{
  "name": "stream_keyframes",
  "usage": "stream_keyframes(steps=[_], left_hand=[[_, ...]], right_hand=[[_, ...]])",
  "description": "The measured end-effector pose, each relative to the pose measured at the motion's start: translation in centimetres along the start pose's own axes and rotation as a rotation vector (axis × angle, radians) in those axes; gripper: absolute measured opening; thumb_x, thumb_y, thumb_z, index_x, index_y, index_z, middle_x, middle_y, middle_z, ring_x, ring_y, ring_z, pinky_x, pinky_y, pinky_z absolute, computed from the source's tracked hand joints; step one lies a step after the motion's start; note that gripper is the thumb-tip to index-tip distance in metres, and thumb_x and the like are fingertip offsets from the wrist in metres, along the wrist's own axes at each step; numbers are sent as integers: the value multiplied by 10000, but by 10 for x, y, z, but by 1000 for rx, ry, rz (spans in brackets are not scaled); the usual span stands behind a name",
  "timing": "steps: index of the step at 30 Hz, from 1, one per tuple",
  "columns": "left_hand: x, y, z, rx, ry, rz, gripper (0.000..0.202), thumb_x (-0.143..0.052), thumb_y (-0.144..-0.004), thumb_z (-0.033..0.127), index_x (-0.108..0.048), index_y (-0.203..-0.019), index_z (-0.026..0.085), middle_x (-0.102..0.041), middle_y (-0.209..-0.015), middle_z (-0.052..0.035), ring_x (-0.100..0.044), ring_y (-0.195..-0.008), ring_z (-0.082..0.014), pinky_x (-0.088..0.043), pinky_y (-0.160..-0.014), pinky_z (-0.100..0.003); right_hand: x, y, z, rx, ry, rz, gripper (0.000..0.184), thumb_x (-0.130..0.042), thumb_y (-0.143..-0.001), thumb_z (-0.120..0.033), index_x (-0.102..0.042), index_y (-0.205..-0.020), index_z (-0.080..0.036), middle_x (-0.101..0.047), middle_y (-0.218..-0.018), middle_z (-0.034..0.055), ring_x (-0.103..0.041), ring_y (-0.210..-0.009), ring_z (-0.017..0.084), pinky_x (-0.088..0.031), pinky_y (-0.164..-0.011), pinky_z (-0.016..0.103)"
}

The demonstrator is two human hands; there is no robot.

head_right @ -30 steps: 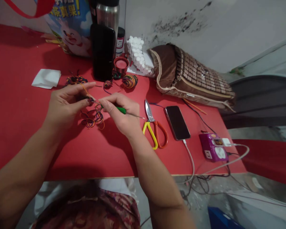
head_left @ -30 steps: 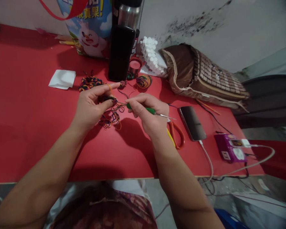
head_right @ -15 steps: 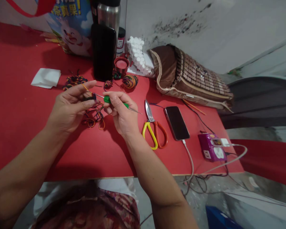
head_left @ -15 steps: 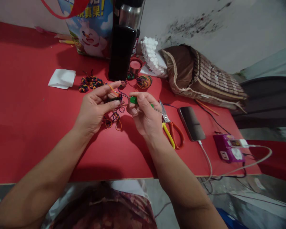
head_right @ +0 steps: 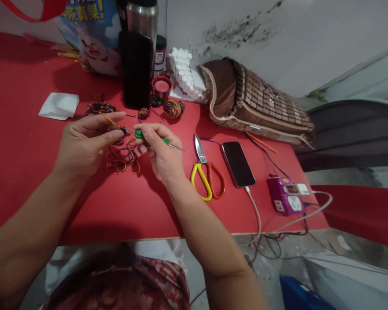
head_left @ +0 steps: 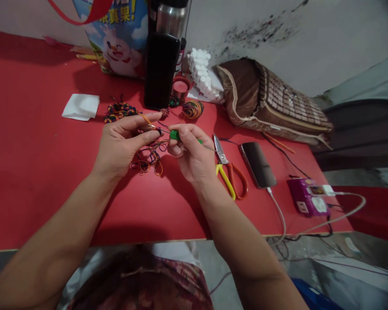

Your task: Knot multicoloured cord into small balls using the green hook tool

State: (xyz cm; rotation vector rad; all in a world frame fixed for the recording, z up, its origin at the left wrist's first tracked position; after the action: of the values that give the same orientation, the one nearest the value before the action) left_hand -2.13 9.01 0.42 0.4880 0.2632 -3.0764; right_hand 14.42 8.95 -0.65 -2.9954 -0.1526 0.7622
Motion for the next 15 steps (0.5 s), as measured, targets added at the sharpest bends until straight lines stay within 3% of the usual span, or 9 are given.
stream_keyframes(steps=[6, 12, 15], left_hand=[[-8, 0, -10, 87, 133, -16, 389, -1017, -691, 182, -916, -1045, 305, -803, -792, 15, -732, -696, -139, -631, -627, -235], [-11, 3, -7, 61, 96, 10, 397, -997, -734, 182, -895, -1090, 323, -835, -857, 22, -776, -801, -178, -687, -786, -315], [-11, 5, -6, 54, 77, 19, 398, -980, -748, 154, -884, -1100, 313, -828, -854, 27, -774, -797, -182, -681, -794, -331]], right_hand=[[-4, 3, -3, 4, 12, -8, 349, -941, -810, -554, -819, -906, -242, -696, -716, -34, -563, -606, 86, -490, -577, 252], [-4, 1, -3, 28, -3, -8, 344, -945, -802, -561, -822, -913, -259, -679, -691, -50, -551, -574, 73, -483, -563, 237], [-1, 1, -1, 41, 57, 27, 362, -939, -805, -578, -817, -912, -255, -695, -712, -33, -594, -617, 97, -505, -583, 250]])
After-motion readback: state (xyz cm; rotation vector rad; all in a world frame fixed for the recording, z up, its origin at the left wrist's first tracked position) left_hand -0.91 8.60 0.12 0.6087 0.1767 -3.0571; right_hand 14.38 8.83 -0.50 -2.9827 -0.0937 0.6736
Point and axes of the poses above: each hand's wrist, its own y-axis away from the middle knuckle, its own x-axis out of the back of the hand, z = x × y, the point moved 8 cm from there along -y, towards the middle knuckle
